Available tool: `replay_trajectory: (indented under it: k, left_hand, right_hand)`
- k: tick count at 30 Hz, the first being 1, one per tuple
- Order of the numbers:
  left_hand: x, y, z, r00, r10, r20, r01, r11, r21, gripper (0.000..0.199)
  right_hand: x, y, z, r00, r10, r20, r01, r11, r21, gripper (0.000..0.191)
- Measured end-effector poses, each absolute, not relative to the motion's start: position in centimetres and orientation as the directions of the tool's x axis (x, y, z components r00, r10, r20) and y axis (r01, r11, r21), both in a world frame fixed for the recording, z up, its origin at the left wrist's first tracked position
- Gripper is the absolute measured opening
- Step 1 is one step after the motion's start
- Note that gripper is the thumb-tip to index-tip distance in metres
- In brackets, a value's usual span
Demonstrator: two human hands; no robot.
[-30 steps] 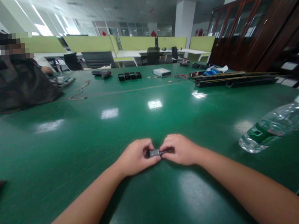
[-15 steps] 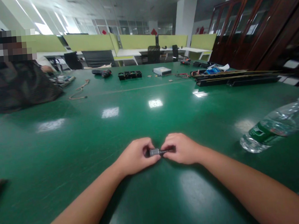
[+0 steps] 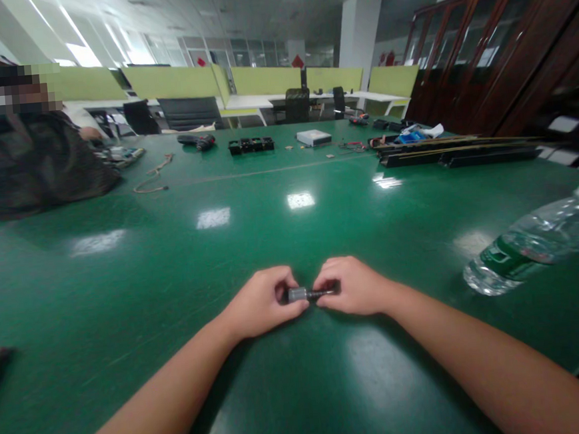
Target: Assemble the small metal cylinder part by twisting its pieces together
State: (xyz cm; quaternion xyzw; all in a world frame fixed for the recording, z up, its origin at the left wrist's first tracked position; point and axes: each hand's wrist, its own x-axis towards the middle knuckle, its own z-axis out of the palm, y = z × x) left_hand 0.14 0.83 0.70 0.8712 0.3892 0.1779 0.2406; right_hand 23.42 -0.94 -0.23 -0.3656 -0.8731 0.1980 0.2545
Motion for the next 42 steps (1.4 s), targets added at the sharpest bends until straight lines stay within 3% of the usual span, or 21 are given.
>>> replay_trajectory:
  k: [18,31,42]
  left_hand:
    - [0.1,1.0,0.7,0.605,0.789,0.104,0.588,-0.531,0.61,0.029]
    - [0.0,1.1,0.6,0.596,0.797,0.094,0.608,-0.525,0.596,0.032]
    - [0.0,1.2,0.5,0.608,0.788,0.096,0.606,-0.539,0.586,0.03]
  right_hand:
    - [24.6,-0.2,-0.1,-0.575,0.771,0.274,0.557,0.614,-0.559,0.009]
    - [27.7,1.0,0.4,-0.508,0.854,0.111,0.624,0.454,-0.636,0.014]
    - [25.7,0.2,0.2,-0.54,0.829,0.142,0.549,0.475,-0.688,0.016]
